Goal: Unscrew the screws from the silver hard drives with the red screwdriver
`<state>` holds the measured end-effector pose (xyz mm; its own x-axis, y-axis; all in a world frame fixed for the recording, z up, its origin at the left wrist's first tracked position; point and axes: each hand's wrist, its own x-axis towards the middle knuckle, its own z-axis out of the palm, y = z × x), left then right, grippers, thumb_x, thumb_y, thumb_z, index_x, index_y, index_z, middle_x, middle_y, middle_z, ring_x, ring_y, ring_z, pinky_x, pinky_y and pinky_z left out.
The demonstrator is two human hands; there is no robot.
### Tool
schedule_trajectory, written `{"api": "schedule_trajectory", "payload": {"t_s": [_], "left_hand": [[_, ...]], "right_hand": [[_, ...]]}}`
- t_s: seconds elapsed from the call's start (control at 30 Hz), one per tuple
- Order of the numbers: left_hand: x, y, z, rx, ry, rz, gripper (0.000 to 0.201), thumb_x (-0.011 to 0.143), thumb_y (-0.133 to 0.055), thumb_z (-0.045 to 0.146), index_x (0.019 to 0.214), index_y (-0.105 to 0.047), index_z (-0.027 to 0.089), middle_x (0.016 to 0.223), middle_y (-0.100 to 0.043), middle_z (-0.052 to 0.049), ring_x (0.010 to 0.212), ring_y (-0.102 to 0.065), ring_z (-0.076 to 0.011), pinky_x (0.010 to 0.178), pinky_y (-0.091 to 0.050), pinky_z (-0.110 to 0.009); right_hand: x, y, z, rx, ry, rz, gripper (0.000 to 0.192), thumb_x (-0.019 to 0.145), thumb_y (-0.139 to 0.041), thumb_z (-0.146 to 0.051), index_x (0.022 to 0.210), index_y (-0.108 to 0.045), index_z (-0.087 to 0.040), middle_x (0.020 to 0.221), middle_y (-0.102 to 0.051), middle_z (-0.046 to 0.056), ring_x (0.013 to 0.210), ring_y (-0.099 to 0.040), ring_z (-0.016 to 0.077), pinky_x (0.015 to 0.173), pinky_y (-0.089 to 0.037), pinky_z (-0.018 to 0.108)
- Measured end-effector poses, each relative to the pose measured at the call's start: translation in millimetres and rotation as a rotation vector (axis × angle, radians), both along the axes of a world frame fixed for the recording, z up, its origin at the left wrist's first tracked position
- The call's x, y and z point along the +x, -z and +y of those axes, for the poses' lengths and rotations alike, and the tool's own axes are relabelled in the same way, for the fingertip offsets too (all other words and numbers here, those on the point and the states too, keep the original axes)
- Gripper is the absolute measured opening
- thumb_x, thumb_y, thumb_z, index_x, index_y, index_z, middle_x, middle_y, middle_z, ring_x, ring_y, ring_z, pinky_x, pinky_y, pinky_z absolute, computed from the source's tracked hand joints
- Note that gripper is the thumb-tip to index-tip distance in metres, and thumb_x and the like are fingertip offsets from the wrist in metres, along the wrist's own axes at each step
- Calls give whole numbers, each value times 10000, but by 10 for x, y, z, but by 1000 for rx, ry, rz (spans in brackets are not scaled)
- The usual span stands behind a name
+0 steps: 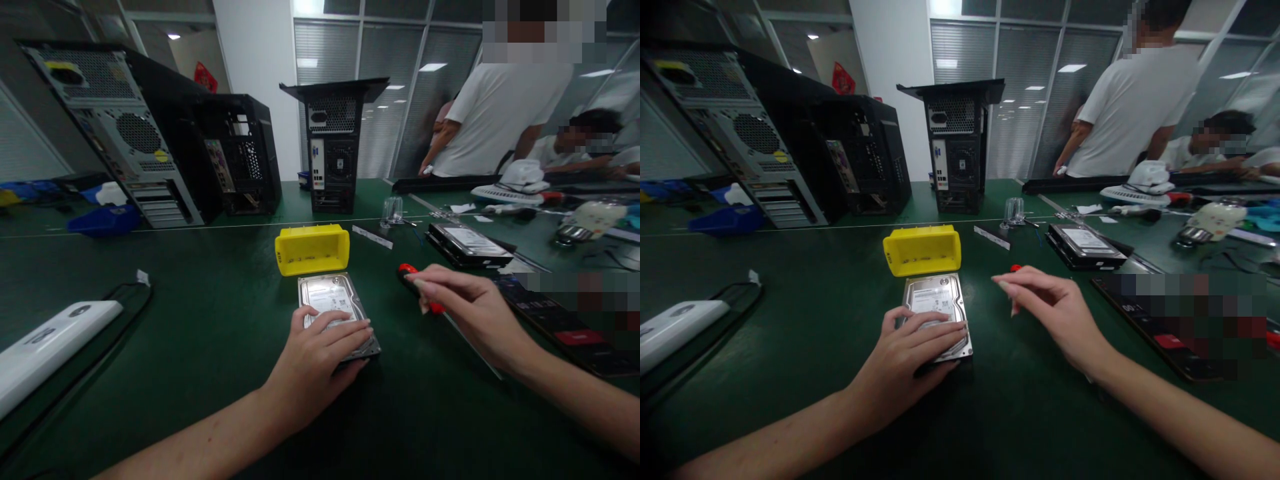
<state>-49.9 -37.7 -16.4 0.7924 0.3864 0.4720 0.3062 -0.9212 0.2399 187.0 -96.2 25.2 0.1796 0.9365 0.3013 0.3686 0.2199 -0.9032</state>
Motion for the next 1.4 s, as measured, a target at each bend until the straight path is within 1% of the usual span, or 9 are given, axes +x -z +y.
{"api": "schedule_trajectory", "payload": {"t_s": [0.1, 0.27, 0.4, 0.53, 0.57, 0.63, 0.77, 0.97, 1.4], "left_hand": [[-8, -1, 2, -6, -8, 14, 322, 914, -511, 302, 1235, -542, 296, 1236, -634, -11, 1129, -543, -249, 928, -247, -464], [-14, -21, -8, 23, -16, 20, 304, 913, -518, 320, 1211, -568, 287, 1213, -649, -20, 1116, -553, -254, 922, -280, -469], [-16, -37, -11, 30, -21, 33, 310, 913, -520, 352, 1210, -571, 279, 1216, -647, -14, 1111, -553, -255, 908, -290, -472], [-23, -27, -3, 6, -3, 26, 311, 921, -506, 355, 1218, -564, 283, 1227, -640, -14, 1117, -546, -256, 917, -275, -481], [-25, -25, -3, -2, 2, 24, 308, 923, -505, 351, 1218, -564, 285, 1229, -639, -12, 1118, -545, -256, 918, -271, -483], [-26, -29, -7, -17, 4, 20, 303, 921, -511, 343, 1214, -566, 290, 1228, -639, -8, 1120, -544, -254, 921, -268, -484], [-3, -64, -24, -60, -19, 10, 310, 892, -560, 343, 1197, -582, 297, 1218, -645, -13, 1120, -545, -249, 931, -273, -482], [59, -106, -35, -119, -27, 4, 257, 864, -599, 337, 1118, -634, 321, 1188, -658, 4, 1114, -547, -239, 915, -297, -470], [131, -166, -47, -159, -36, 28, 196, 848, -617, 296, 1033, -677, 319, 1131, -682, 22, 1092, -560, -238, 927, -309, -493]], "right_hand": [[228, -60, 92, -81, 116, -371, 431, 845, -509, -507, 1149, -632, -228, 943, -598, 58, 743, -565, 151, 612, -484, 282], [560, 244, 251, -275, 180, -692, 709, 782, -516, -603, 1331, -467, -157, 1159, -537, 151, 917, -591, 266, 811, -488, 453], [560, 267, 335, -268, 118, -626, 645, 758, -602, -507, 1264, -526, -114, 1100, -598, 165, 960, -596, 292, 839, -484, 473], [316, -130, 291, -187, 34, -408, 564, 865, -462, -484, 1324, -425, -158, 1086, -622, 114, 780, -659, 179, 707, -552, 348], [232, -251, 255, -98, 12, -185, 514, 851, -517, -453, 1261, -477, -146, 1087, -623, 121, 796, -666, 184, 753, -548, 350], [60, -461, 164, 22, 11, -85, 415, 858, -522, -447, 1183, -497, -191, 1060, -626, 72, 808, -666, 142, 823, -534, 297], [-213, -671, -15, 249, -46, 73, 262, 829, -602, -363, 1054, -548, -240, 951, -616, 15, 794, -673, 145, 664, -562, 246], [-321, -661, -97, 349, -54, -18, 145, 859, -560, -314, 978, -510, -248, 830, -609, -5, 772, -669, 139, 555, -531, 217], [-235, -482, -37, 292, -71, 38, 222, 876, -547, -289, 1072, -467, -222, 953, -598, 15, 806, -662, 114, 562, -520, 186]]}}
